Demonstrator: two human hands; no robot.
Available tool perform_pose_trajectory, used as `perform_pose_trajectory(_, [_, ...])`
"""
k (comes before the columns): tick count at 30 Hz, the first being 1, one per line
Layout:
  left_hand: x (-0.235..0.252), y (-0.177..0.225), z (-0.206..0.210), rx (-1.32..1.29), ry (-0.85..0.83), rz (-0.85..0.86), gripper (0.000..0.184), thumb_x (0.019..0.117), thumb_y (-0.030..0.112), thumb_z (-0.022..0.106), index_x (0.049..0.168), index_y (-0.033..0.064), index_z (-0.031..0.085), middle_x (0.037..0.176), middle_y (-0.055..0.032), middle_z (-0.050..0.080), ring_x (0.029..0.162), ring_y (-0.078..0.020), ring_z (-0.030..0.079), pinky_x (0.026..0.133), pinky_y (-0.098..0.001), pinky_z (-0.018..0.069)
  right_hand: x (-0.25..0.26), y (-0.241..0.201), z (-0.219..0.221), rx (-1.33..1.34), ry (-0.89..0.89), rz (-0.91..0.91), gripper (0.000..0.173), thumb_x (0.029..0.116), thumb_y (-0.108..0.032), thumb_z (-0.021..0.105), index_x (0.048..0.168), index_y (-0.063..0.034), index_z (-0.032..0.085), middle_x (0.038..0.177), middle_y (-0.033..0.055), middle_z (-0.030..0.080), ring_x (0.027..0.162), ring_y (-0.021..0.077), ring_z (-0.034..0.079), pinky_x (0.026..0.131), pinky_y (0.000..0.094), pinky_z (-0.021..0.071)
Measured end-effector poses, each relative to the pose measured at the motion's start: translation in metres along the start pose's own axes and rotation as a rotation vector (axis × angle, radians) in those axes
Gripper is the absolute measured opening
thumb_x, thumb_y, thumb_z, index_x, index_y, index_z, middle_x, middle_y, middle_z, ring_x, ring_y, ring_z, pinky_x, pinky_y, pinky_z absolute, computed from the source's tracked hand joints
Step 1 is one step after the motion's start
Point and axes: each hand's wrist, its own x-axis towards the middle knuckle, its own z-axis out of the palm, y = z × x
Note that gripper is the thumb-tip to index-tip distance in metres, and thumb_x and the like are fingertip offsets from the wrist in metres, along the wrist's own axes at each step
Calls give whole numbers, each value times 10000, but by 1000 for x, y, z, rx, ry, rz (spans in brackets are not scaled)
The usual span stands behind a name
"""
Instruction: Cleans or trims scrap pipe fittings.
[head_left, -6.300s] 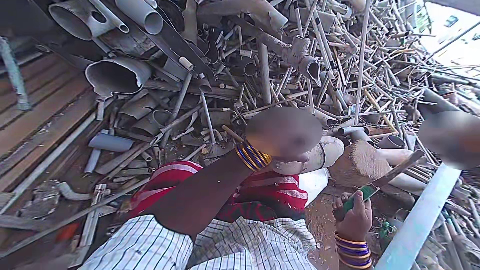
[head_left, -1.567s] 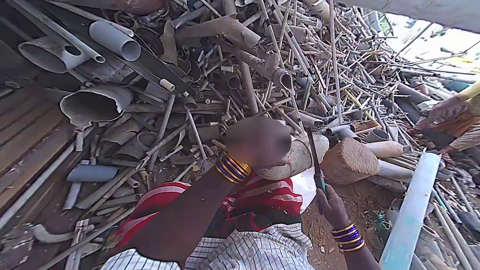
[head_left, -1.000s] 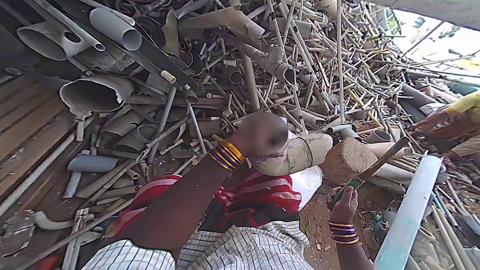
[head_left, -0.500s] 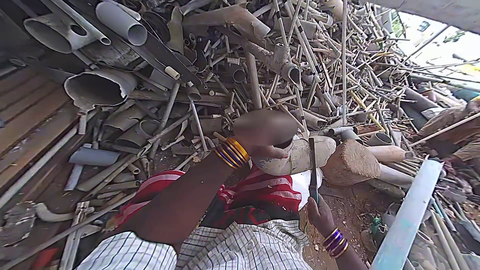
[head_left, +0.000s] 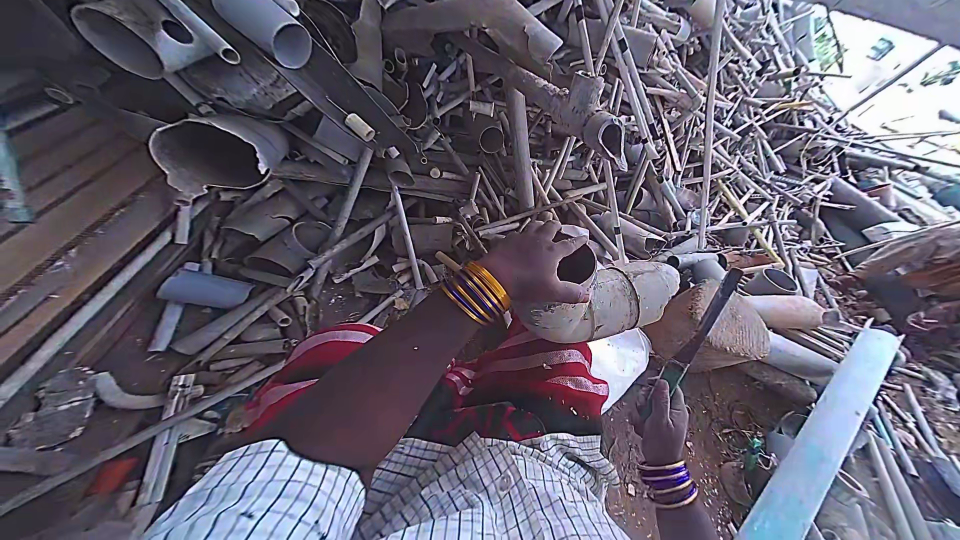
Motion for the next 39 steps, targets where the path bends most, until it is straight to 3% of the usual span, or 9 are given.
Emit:
perform_pose_trajectory(2, [0, -1, 1, -11, 4, 7, 925, 863, 680, 679, 1609, 241, 352, 1620, -227, 317, 1495, -433, 296, 1109, -635, 366, 8, -10, 5, 138, 179, 0, 245, 1112, -215, 285, 1054, -59, 464, 571, -122, 483, 398, -37, 472, 402, 135, 455])
perform_pose_trajectory(7, [-3, 2, 1, 22, 11, 23, 914, 863, 683, 671, 1601, 235, 371, 1616, -230, 322, 1495, -431, 295, 1096, -630, 378, -8, 8, -8, -260, -353, 143, 383, 1018, -371, 401, 1026, -19, 551, 547, -88, 437, 416, 14, 427, 428, 222, 423])
perform_pose_trajectory(13, [-3, 1, 5, 18, 46, 70, 921, 847, 668, 696, 1591, 220, 393, 1603, -241, 342, 1484, -433, 313, 1118, -612, 359, 21, -17, -11, 81, 233, 43, 270, 1118, -223, 283, 1050, -54, 482, 575, -105, 458, 416, -26, 451, 418, 150, 435])
perform_pose_trajectory(18, [-6, 18, 5, 86, 44, 48, 942, 823, 693, 702, 1587, 232, 401, 1625, -205, 320, 1493, -410, 303, 1115, -600, 356, 6, -25, -20, -354, -407, 264, 369, 1055, -301, 408, 1104, 30, 565, 616, -17, 475, 476, 71, 459, 491, 272, 439])
perform_pose_trajectory(21, [-8, 26, 4, 127, 27, 40, 970, 817, 709, 701, 1601, 244, 372, 1617, -215, 330, 1477, -425, 321, 1093, -602, 371, 16, -35, -26, -80, 6, 159, 267, 1086, -208, 368, 1029, -2, 527, 544, -85, 434, 409, -15, 416, 420, 164, 403])
perform_pose_trajectory(24, [-11, 32, 7, 162, 33, 72, 973, 803, 722, 699, 1592, 242, 393, 1592, -216, 372, 1461, -428, 346, 1080, -599, 379, 27, -40, -23, 32, 303, 133, 272, 1126, -206, 329, 1129, 18, 483, 599, -55, 443, 428, 5, 452, 428, 176, 438])
perform_pose_trajectory(29, [-13, 45, 13, 233, 45, 123, 980, 788, 749, 670, 1587, 247, 403, 1608, -235, 353, 1472, -450, 327, 1072, -620, 363, 1, -29, -23, -344, -432, 329, 329, 1059, -297, 404, 1115, 0, 536, 631, -23, 455, 491, 76, 461, 505, 274, 443])
perform_pose_trajectory(36, [-28, 52, 20, 267, 72, 205, 964, 770, 717, 680, 1571, 242, 431, 1600, -239, 364, 1481, -439, 320, 1069, -631, 359, 28, -50, -30, -5, 326, 213, 267, 1130, -228, 340, 1147, 4, 471, 610, -52, 448, 435, 10, 447, 431, 182, 427])
perform_pose_trajectory(39, [-32, 57, 24, 276, 74, 205, 977, 775, 714, 680, 1587, 251, 400, 1611, -239, 348, 1496, -453, 288, 1111, -647, 311, -2, -42, -19, -198, -220, 363, 277, 1107, -234, 371, 1148, 18, 479, 626, -29, 438, 478, 56, 452, 486, 240, 444])
